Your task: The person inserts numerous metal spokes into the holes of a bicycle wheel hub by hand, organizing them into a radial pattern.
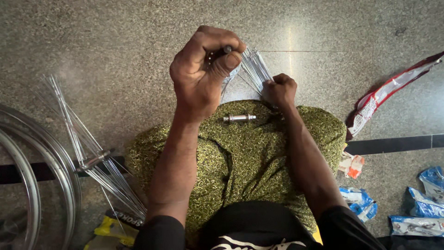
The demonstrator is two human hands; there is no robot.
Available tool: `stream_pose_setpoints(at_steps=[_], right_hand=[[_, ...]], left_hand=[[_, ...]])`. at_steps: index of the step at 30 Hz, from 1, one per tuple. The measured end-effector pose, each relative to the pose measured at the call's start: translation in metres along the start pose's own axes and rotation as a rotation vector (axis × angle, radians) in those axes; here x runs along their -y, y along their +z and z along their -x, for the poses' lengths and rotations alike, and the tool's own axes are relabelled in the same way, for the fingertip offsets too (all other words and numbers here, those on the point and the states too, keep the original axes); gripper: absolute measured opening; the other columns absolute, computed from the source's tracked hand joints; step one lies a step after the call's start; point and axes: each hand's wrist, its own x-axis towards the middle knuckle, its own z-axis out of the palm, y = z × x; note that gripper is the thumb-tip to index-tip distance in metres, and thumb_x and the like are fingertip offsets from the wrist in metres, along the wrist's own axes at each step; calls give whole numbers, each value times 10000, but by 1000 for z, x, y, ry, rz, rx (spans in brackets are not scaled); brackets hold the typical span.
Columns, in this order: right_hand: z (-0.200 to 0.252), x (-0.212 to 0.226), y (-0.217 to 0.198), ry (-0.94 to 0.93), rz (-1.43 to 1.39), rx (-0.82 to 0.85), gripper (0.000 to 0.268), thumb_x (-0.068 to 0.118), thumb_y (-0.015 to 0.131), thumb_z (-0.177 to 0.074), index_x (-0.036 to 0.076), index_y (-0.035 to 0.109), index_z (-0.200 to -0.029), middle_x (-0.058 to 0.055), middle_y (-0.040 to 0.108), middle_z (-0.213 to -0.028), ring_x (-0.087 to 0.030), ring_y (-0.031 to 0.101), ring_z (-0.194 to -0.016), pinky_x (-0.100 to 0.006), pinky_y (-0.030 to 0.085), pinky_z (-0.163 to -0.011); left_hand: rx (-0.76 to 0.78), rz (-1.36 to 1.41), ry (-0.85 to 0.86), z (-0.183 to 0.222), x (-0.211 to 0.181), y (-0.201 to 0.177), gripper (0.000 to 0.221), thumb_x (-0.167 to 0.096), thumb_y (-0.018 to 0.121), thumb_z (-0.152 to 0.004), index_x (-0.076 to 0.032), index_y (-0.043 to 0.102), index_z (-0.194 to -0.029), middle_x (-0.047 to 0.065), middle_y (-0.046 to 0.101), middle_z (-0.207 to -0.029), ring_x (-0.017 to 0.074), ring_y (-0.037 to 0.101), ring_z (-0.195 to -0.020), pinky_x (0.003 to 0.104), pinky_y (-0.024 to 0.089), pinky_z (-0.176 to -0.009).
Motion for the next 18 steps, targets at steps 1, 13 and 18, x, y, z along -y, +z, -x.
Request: stream_pose_setpoints(at_steps=[1,13,18], right_hand=[[-4,-7,2,-38,4,-7,169,142,697,-928,12,738,-1028,-147,768,-876,-201,729,-740,-342,624,-668],[-23,-21,12,-360,416,-65,177,165,697,-908,-2,756,-912,-166,696,-893,-245,654,-706,-409,588,-635],[-23,-22,12,-228,188,1,154,160,629,-965,36,720,-969,-104,726,-844,-194,659,-708,-340,577,-655]], left_hand=[[-2,-4,-8,0,-1,-1,169,-213,712,-1106,-55,666,-1148,74,718,-1037,115,710,-908,235,632,-781],[-27,-28,44,-2,3,-7,179,-242,693,-1104,-67,667,-1121,72,728,-1058,118,725,-865,230,645,-722],[-19,1,50,-3,2,-6,171,-234,696,-1110,-68,664,-1133,70,720,-1021,127,714,-871,244,640,-736]])
